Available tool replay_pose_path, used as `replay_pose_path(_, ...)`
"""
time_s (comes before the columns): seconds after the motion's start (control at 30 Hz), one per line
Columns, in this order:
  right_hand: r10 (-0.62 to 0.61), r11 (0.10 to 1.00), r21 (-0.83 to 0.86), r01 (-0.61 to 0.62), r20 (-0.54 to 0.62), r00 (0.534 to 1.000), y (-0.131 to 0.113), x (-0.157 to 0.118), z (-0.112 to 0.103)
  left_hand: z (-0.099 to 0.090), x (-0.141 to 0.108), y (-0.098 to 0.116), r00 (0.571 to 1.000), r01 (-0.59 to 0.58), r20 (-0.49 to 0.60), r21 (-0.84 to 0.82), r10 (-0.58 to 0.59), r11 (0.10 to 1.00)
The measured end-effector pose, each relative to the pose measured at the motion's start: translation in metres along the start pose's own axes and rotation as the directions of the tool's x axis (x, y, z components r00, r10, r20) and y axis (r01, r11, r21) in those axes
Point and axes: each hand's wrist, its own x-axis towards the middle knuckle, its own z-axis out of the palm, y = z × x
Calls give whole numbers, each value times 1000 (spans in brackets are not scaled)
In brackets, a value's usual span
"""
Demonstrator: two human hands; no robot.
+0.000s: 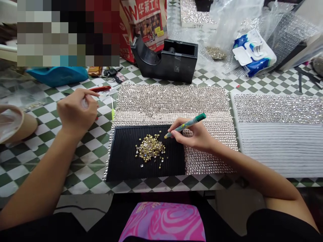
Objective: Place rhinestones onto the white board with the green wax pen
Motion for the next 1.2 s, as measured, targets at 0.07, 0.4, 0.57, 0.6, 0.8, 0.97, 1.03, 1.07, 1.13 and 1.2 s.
replay_pose_path(0.07, -24, 1000, 18, 26, -83, 996, -5, 2, -12, 0, 0, -1, 1000, -4, -8, 8, 4, 1000)
replay_pose_path(0.4, -61, 994, -101, -35, -805, 590, 26, -35, -116, 1, 1, 0, 986, -132, -106, 11, 132, 991)
replay_pose_path(0.57, 11, 985, -83, -151, -846, 534, 54, -60, -123, 5, 0, -3, 976, -176, -128, 30, 178, 984)
replay_pose_path(0.6, 18, 982, -86, -169, -845, 535, 56, -63, -123, 6, 0, -5, 978, -167, -121, 39, 171, 985)
replay_pose_path(0.8, 51, 969, -99, -226, -815, 577, 66, -68, -121, 6, 0, -5, 987, -131, -86, 50, 135, 990)
replay_pose_path(0.97, 45, 964, -125, -237, -796, 604, 70, -69, -122, 1, 0, 0, 992, -120, -48, 17, 120, 993)
replay_pose_path(1.03, 28, 961, -144, -234, -796, 605, 70, -70, -123, 0, 0, 1, 993, -109, -43, 15, 109, 994)
replay_pose_path(1.07, 18, 960, -154, -232, -796, 604, 70, -70, -122, 0, 0, 1, 994, -103, -41, 17, 103, 995)
replay_pose_path(1.13, 1, 959, -171, -228, -799, 602, 70, -71, -122, 1, 0, 1, 995, -95, -41, 19, 96, 995)
replay_pose_path(1.2, -11, 957, -183, -226, -799, 601, 69, -71, -122, 1, 0, 0, 995, -94, -41, 19, 94, 995)
